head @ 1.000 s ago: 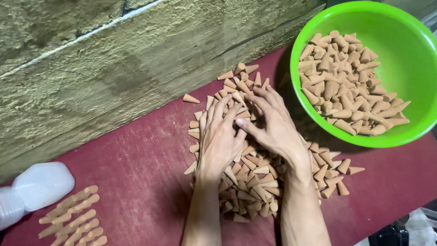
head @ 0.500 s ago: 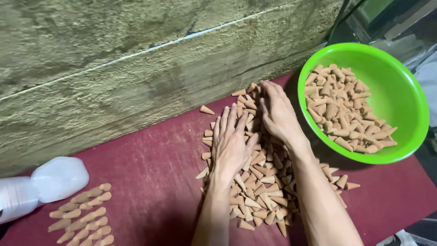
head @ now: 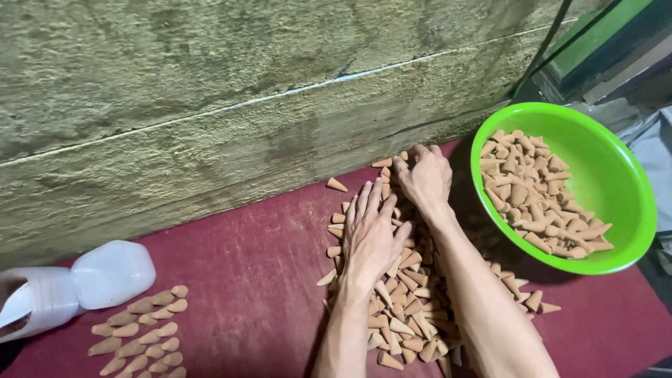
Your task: Arranging incense cones into a grid pattern on a work surface
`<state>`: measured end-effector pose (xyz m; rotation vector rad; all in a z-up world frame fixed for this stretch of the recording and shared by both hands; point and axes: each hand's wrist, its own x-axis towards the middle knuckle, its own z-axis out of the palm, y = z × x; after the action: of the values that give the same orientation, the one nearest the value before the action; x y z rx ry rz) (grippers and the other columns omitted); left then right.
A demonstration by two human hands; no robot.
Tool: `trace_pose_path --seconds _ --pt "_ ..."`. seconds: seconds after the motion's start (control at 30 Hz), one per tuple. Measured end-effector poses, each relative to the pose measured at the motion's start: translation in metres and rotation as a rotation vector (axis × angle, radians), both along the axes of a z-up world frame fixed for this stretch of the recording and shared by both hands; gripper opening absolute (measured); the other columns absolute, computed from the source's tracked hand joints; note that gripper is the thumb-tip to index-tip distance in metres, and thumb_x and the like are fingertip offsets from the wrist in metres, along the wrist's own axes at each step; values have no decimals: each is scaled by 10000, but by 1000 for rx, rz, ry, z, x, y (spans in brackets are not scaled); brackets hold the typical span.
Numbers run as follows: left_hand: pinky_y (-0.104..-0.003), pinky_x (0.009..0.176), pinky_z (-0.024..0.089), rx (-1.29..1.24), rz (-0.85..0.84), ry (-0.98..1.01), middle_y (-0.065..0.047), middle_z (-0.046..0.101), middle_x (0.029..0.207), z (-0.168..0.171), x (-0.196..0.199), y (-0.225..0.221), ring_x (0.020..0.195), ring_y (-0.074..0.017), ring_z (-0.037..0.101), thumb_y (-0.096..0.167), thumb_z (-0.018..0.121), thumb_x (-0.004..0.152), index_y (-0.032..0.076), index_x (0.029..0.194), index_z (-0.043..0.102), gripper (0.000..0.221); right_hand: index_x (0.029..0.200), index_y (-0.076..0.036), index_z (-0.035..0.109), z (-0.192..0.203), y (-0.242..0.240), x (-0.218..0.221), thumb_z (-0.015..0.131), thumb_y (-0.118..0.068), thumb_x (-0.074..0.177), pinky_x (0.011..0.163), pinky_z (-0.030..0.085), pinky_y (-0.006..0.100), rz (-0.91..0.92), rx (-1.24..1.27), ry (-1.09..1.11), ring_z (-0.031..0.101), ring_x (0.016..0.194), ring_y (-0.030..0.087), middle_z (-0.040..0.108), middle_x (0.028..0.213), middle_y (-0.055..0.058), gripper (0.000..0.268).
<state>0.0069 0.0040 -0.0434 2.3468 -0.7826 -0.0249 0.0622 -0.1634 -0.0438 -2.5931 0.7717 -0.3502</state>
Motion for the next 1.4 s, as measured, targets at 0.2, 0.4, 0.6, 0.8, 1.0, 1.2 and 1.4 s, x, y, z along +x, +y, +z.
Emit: trace_pose_path --seconds 0.2,0.4,0.6,0.8,1.0,1.2,1.4 --pt "-499 1221 253 -36 -4 34 -174 436 1553 -5 1 0 1503 -332 330 354 666 858 72 1343 605 564 983 -83 728 26 6 -32 745 -398 901 859 562 563 78 114 -23 672 1015 457 622 1030 174 326" --pt "-477 1225 258 -82 -6 92 -141 456 1538 -1 4 6 1500 -317 348 263 636 792 123 1475 494 711 947 -62 751 69 21 -93 840 -404 781 877 546 549 188 213 172 678 1045 467 662 1034 221 390" --pt "-498 1229 243 -113 -51 154 -146 494 1516 -3 6 7 1510 -336 332 305 704 766 102 1423 558 703 1034 -117 752 82 21 -123 880 -267 735 850 560 521 203 278 198 694 1030 407 684 1054 183 358" --pt "-495 1159 378 -262 -140 235 -188 609 1377 13 11 23 1380 -374 513 220 694 849 46 1375 611 561 1071 -187 756 63 9 -141 847 -125 711 823 591 475 261 263 105 714 957 361 694 994 112 376" --pt "-464 1028 507 -210 -218 359 -140 702 1223 69 -1 48 1208 -332 661 366 712 872 116 1309 669 505 1085 -211 776 78 35 -158 812 -117 765 783 571 467 311 303 -65 707 906 333 694 927 97 335" --pt "-494 962 545 -190 -275 332 -203 741 1109 109 -22 62 1135 -413 686 251 599 938 61 1175 733 331 1102 -254 797 91 68 -171 867 -185 771 774 571 378 261 340 -136 702 874 224 724 921 51 345" --pt "-542 911 556 -259 -244 258 -239 738 1030 109 -36 93 1035 -447 716 245 613 913 34 1109 740 315 1138 -186 772 79 90 -168 867 -120 810 790 547 353 288 438 -233 663 818 177 714 849 59 348"
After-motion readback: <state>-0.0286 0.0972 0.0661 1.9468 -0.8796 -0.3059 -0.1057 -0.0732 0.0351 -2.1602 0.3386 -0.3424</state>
